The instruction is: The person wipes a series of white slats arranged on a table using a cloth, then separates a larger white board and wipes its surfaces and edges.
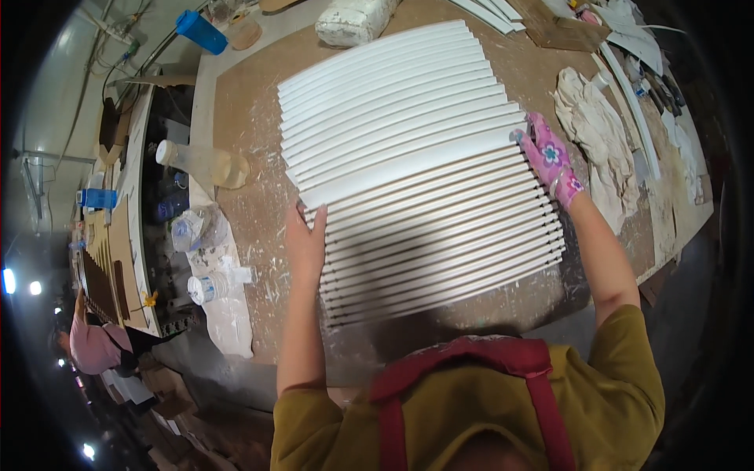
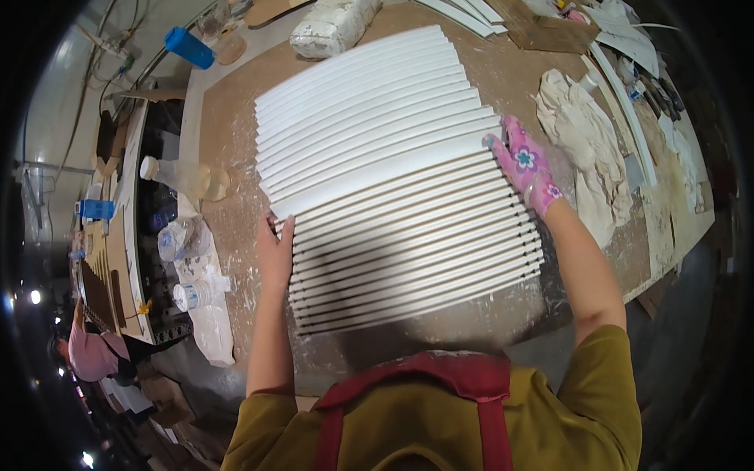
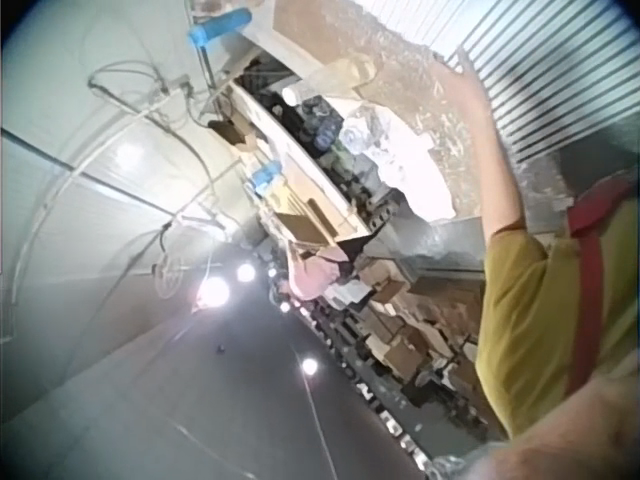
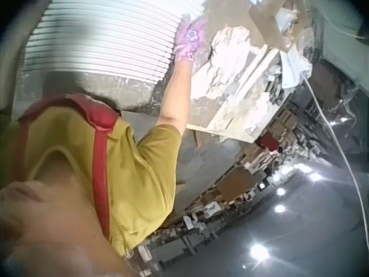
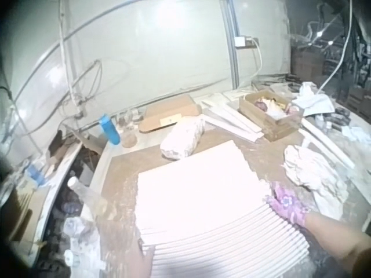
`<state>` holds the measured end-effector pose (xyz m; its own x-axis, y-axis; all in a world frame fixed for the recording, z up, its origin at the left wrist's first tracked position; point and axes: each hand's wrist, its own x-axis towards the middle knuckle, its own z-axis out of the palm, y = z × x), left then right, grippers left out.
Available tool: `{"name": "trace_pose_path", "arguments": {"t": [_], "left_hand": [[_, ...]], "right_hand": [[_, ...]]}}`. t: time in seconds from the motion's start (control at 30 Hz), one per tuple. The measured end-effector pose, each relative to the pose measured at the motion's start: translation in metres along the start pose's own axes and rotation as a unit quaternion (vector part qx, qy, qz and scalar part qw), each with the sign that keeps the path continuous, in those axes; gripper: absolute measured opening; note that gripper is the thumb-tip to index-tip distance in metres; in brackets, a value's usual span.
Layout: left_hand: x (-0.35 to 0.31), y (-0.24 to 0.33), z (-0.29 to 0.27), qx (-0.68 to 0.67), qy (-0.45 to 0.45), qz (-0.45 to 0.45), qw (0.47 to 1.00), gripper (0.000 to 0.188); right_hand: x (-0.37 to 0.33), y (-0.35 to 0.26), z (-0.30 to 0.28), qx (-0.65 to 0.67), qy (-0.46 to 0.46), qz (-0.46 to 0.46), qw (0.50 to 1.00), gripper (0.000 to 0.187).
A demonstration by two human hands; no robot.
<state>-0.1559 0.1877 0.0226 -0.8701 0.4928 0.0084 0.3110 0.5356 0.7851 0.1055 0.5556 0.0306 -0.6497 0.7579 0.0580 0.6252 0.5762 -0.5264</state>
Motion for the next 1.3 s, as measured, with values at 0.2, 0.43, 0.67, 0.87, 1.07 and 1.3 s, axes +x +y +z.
{"name": "trace_pose_path", "arguments": {"t": [0.2, 0.43, 0.67, 0.87, 1.07, 1.3], "left_hand": [[0.001, 0.006, -0.006, 0.096, -0.006, 0.001, 0.995, 0.059], [-0.015, 0.002, -0.004, 0.155, -0.004, 0.001, 0.988, 0.056], [-0.005, -0.011, -0.013, 0.037, 0.050, 0.003, 0.998, 0.058], [-0.081, 0.011, -0.026, 0.054, -0.054, -0.058, 0.995, 0.043], [-0.111, -0.005, -0.014, 0.159, 0.009, 0.007, 0.987, 0.043], [-0.135, -0.011, -0.012, 0.083, 0.024, -0.023, 0.996, 0.055]], "right_hand": [[-0.005, -0.008, -0.005, 0.017, 0.004, 0.005, 1.000, 0.060], [-0.015, 0.014, 0.001, -0.069, 0.003, -0.016, 0.997, 0.056], [0.005, 0.005, -0.018, -0.064, -0.014, 0.067, 0.996, 0.053], [-0.085, 0.024, -0.033, -0.058, -0.053, -0.002, 0.997, 0.064], [-0.089, 0.012, -0.029, -0.013, -0.086, 0.065, 0.994, 0.071], [-0.117, 0.026, -0.023, -0.010, -0.034, -0.007, 0.999, 0.052]]}}
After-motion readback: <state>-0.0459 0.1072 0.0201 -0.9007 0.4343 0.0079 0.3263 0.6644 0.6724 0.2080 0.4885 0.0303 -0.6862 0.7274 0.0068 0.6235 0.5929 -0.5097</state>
